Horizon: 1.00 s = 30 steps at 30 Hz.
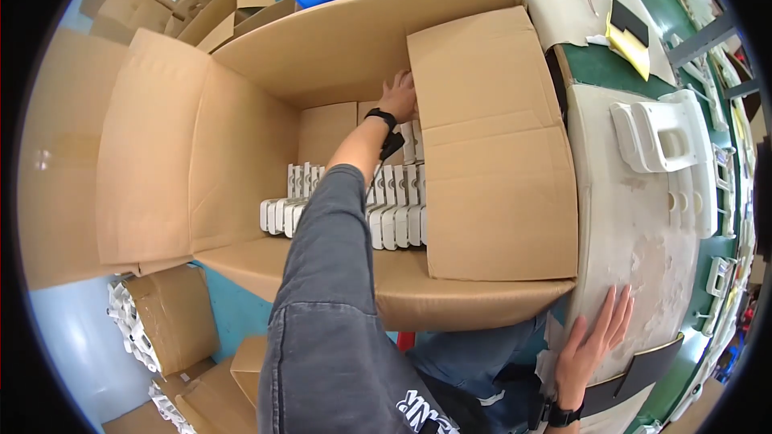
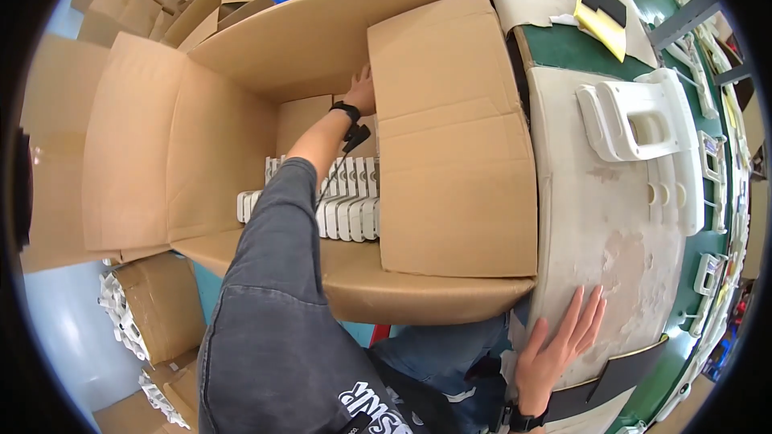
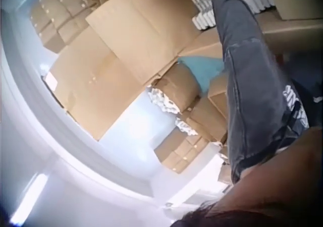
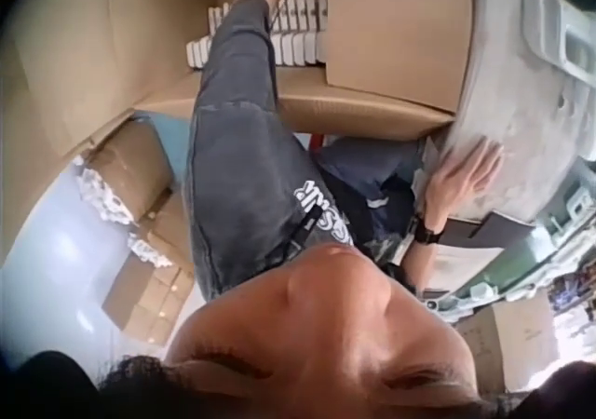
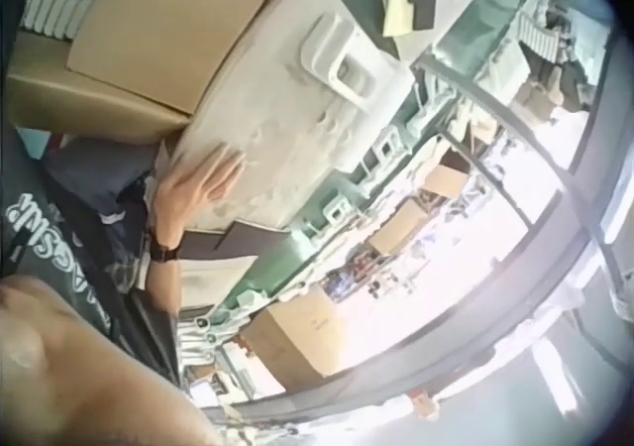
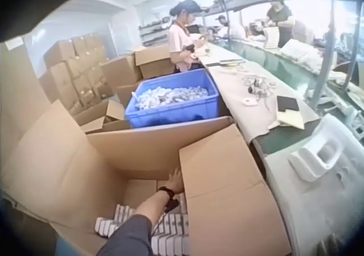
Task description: The person picks up a white plastic housing from a box, peels the backing off a black foam pad, and sticks the pad onto the housing. They then press a second white housing piece onto the first and stack the assembled unit onto a pile.
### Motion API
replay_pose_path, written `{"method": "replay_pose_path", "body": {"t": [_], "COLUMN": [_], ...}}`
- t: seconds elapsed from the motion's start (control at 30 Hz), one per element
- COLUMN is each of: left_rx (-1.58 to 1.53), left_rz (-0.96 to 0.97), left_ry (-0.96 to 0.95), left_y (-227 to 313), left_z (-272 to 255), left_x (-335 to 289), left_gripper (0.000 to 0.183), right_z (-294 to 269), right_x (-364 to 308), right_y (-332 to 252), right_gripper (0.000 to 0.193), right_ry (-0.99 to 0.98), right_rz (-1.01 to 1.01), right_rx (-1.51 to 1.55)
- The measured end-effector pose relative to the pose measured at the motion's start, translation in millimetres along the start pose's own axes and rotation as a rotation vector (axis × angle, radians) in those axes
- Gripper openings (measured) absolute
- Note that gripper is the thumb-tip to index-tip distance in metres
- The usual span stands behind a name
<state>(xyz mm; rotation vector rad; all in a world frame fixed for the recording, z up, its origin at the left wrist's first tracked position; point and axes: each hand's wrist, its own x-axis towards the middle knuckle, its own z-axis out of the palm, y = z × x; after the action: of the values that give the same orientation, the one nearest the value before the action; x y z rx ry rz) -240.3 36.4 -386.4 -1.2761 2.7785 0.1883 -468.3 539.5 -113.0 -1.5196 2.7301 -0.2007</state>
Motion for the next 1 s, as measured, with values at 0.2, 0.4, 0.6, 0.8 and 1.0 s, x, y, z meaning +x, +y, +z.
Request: {"method": "replay_pose_path", "body": {"t": [0.2,0.4,0.6,0.8,1.0], "left_rx": [-0.080,-0.090,-0.064,-0.095,-0.118], "left_rz": [0.086,0.125,0.137,0.128,0.074], "left_ry": [0.014,0.109,0.022,0.054,0.069], "left_y": [-16.3,-29.7,-44.4,-52.9,-33.2], "left_z": [4.4,-5.9,-33.8,-24.1,-20.7], "left_x": [6.0,-8.8,-29.1,-38.1,-39.2], "left_gripper": [0.095,0.089,0.066,0.050,0.054], "right_z": [0.7,1.6,1.8,1.9,2.6], "right_x": [4.3,4.9,4.0,1.7,1.0], "right_y": [3.8,3.9,3.3,4.6,5.0], "right_gripper": [0.057,0.056,0.055,0.054,0.053], "right_ry": [0.018,0.022,0.025,0.033,0.039], "right_rz": [-0.033,-0.045,-0.041,-0.043,-0.047], "right_rx": [-0.002,0.016,-0.007,-0.022,-0.028]}}
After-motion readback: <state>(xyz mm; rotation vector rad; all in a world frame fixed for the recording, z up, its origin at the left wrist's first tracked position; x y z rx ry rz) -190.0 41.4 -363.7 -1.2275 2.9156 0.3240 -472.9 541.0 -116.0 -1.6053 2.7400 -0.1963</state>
